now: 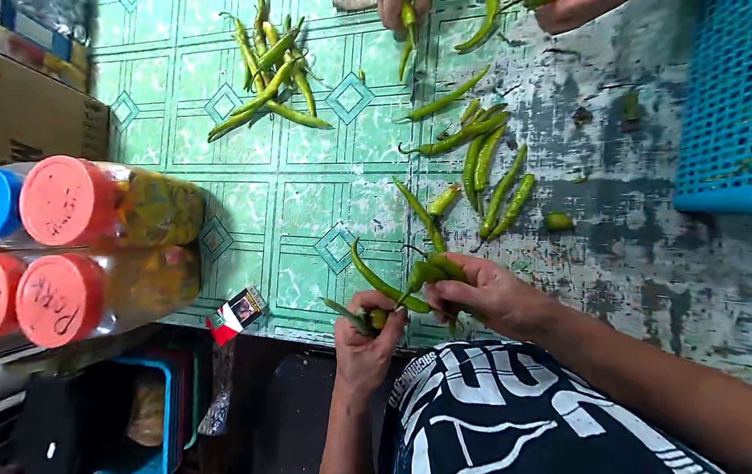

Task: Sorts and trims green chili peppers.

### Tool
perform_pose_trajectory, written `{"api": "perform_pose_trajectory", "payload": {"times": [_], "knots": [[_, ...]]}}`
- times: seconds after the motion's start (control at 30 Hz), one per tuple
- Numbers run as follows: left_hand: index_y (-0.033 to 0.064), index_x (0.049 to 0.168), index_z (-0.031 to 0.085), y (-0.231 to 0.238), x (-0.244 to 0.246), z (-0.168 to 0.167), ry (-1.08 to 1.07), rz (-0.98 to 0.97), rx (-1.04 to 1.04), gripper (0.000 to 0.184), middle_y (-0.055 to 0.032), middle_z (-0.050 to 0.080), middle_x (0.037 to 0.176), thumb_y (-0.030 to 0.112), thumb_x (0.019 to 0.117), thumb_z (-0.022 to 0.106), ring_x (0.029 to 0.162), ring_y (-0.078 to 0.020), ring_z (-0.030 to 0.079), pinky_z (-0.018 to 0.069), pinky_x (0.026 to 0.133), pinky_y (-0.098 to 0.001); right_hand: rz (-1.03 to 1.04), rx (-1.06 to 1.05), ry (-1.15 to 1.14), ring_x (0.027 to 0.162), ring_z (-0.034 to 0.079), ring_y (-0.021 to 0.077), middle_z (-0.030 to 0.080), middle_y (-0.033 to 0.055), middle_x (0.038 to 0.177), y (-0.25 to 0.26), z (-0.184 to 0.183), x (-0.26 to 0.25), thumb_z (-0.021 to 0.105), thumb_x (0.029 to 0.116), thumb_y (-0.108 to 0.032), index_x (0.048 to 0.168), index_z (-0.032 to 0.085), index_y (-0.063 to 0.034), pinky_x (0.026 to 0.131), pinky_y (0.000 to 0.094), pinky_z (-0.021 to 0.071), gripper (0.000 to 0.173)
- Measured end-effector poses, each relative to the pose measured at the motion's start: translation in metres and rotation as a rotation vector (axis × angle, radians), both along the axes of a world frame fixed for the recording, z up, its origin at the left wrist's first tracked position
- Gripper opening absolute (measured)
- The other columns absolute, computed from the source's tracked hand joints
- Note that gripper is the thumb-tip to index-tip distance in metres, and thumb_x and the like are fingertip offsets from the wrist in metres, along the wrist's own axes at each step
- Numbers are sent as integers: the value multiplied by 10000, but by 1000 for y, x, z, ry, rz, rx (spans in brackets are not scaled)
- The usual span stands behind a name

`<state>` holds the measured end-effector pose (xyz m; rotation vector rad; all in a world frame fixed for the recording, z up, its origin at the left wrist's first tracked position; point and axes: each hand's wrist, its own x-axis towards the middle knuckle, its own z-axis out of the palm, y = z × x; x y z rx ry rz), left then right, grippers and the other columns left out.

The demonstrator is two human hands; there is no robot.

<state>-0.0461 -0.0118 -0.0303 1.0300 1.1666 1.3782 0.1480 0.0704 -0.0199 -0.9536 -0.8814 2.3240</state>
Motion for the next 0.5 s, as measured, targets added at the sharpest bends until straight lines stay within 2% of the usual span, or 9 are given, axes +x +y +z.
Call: {"api": "perform_pose_trajectory", "payload": {"times": [0.1,0.2,0.3,0.37,0.5], "knots": [[102,1011,675,2,2,-4,78,-60,35,141,41,706,921,0,914,666,804,-19,671,589,732,-208,43,67,-10,808,659,48,676,-43,965,3,-5,-8,531,1043,-165,1156,564,-100,730,213,576,134],[74,996,684,4,5,-4,142,-57,53,72,29,706,900,51,928,680,801,-7,666,586,737,-202,55,104,10,775,666,37,690,-60,943,4,-7,-12,630,1001,-182,1163,573,-117,694,207,579,183],[134,1063,685,6,5,1,29,-13,-8,101,61,724,927,100,968,683,773,-1,668,580,692,-185,9,44,105,719,671,42,710,-47,937,6,-8,-6,641,982,-121,1145,600,-124,659,206,588,168],[133,1101,689,10,5,4,-24,-10,-39,119,63,731,920,127,985,664,755,-6,672,576,671,-179,-7,-8,204,714,674,44,723,-20,978,8,-8,4,650,982,-117,1147,621,-132,647,197,585,168],[124,1089,694,18,13,7,-74,-65,-49,106,58,739,904,138,994,649,748,-4,673,568,658,-173,-26,-43,335,739,685,51,730,7,1022,7,-4,24,673,984,-142,1162,633,-152,651,187,581,182]]}}
